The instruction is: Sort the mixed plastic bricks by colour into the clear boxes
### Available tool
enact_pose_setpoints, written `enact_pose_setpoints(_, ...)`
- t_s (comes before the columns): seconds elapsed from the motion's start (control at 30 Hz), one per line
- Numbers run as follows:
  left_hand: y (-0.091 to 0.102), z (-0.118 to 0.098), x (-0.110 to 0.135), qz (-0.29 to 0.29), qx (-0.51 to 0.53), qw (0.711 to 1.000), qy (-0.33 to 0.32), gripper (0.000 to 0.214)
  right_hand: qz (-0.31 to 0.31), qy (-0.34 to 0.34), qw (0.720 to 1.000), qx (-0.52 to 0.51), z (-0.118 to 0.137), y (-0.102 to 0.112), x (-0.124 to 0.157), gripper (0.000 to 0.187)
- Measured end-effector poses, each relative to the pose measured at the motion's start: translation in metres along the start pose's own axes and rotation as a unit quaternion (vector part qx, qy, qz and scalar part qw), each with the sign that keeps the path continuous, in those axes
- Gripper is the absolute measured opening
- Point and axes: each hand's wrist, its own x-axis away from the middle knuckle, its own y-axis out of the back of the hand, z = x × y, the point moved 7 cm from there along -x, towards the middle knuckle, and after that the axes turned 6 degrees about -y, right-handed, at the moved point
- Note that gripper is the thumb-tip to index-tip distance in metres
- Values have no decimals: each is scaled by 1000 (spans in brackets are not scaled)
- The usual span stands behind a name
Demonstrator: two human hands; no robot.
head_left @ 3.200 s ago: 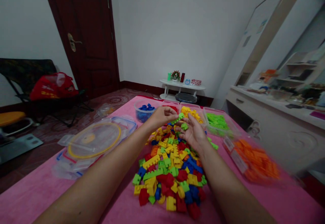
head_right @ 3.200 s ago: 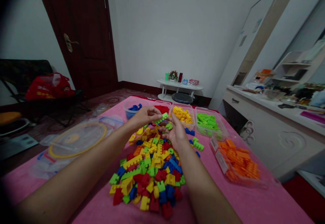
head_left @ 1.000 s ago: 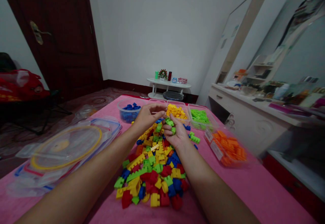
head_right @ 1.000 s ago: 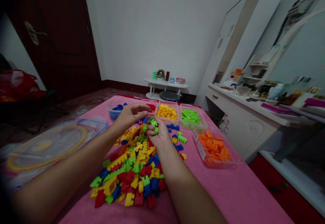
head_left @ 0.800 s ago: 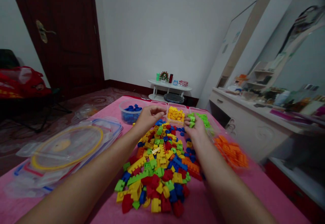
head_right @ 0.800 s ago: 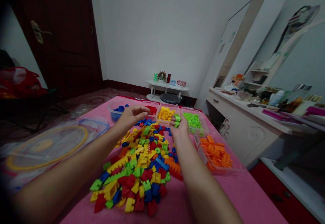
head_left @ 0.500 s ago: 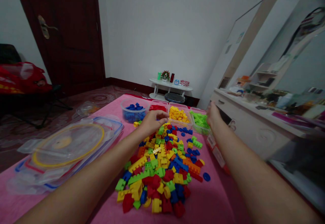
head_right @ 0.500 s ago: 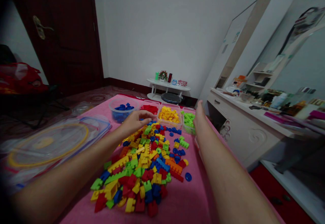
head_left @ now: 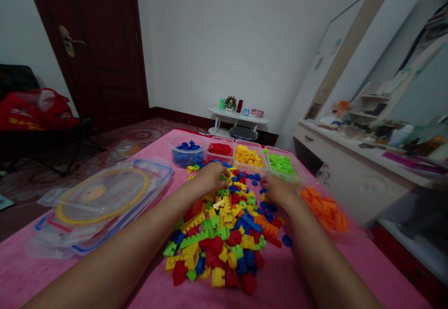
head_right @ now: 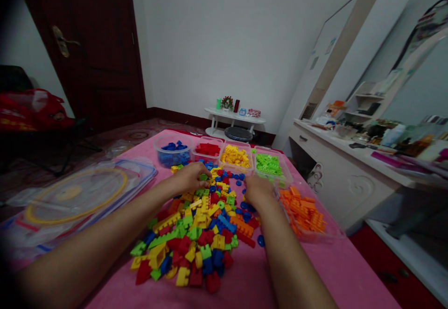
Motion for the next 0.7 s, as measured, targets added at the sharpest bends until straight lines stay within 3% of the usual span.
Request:
enact_pose_setpoints(0.07, -1, 1, 0, 9, -4, 1000, 14, 26, 32, -13, 998, 51, -1, -6, 4, 36)
enact_pose_setpoints(0.2, 0, 4, 0, -6, -11, 999, 37, 19, 26, -21, 997, 74, -3, -4, 5, 28)
enact_pose_setpoints(0.37, 1, 14, 0, -36, 1, 997, 72, 18, 5, -18, 998, 59, 1, 14, 8, 34)
enact_pose_setpoints(0.47, 7, 16, 0, -52, 9, 996, 75, 24, 11, 91, 995, -47, 30, 23, 20, 43)
enact_pose_setpoints(0.57, 20, 11, -1, -84, 23, 995, 57, 20, 84, 214, 956, -185, 64, 20, 38, 53)
enact_pose_setpoints(0.63, 32, 6, -2, -110, 53, 992, 44, 18, 99, 234, 930, -265, 78, 19, 43, 49)
enact_pose_setpoints(0.7, 40, 1, -4, -128, 117, 985, 26, 18, 90, 199, 905, -366, 81, 18, 41, 37)
